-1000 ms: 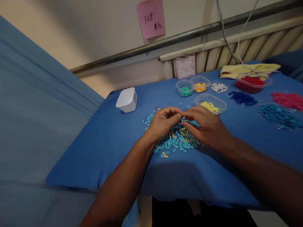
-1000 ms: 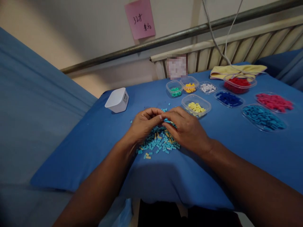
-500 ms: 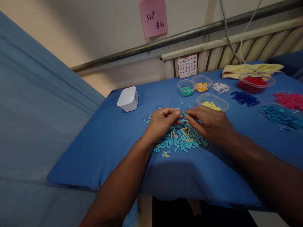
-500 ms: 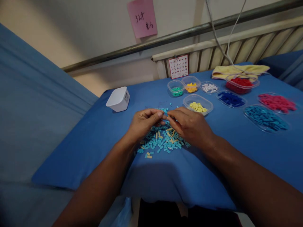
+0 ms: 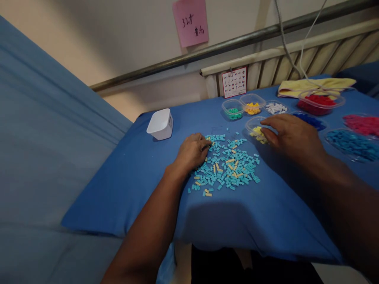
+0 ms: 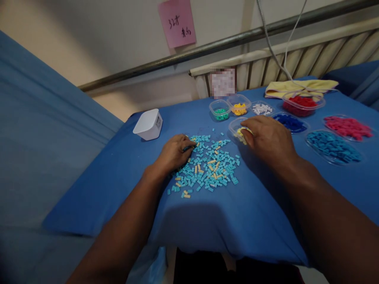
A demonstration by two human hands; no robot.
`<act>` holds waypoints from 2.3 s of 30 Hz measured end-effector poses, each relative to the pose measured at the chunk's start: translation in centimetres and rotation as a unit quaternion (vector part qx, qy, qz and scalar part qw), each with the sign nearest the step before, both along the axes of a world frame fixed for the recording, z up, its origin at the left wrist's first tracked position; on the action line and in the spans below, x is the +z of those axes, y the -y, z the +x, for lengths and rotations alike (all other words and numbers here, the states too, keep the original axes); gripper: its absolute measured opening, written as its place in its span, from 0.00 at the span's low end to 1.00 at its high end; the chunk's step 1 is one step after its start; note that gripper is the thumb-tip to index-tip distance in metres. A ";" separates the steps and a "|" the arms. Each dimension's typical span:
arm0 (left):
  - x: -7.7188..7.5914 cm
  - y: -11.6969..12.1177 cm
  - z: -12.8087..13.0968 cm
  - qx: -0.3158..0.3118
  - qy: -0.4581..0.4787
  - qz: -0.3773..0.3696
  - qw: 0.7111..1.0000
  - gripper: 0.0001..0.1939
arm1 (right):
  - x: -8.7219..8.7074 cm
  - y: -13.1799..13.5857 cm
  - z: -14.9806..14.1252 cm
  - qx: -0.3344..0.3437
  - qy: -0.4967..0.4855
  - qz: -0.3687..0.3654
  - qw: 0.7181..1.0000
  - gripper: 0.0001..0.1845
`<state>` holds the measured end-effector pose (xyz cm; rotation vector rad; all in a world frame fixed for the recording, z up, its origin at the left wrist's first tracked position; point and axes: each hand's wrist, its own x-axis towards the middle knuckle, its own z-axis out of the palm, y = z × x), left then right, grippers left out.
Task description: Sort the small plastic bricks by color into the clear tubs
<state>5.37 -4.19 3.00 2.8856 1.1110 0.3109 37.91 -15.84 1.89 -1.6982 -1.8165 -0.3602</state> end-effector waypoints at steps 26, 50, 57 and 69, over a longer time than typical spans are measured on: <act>1.8 5.4 3.2 0.002 0.375 -0.469 0.800 0.18 | 0.1 1.7 -8.5 0.288 -0.122 -0.006 0.950 0.10; 0.9 0.0 1.5 0.138 -0.015 -0.020 0.990 0.17 | 0.6 0.5 -4.9 0.141 -0.038 0.036 0.989 0.12; 2.4 0.3 0.1 0.189 -0.064 -0.018 0.980 0.13 | 0.4 0.8 -5.0 0.155 -0.041 0.012 0.987 0.11; 0.8 -1.0 0.3 0.022 -0.037 -0.012 0.999 0.21 | 0.5 1.1 -5.8 0.185 -0.029 -0.020 0.982 0.11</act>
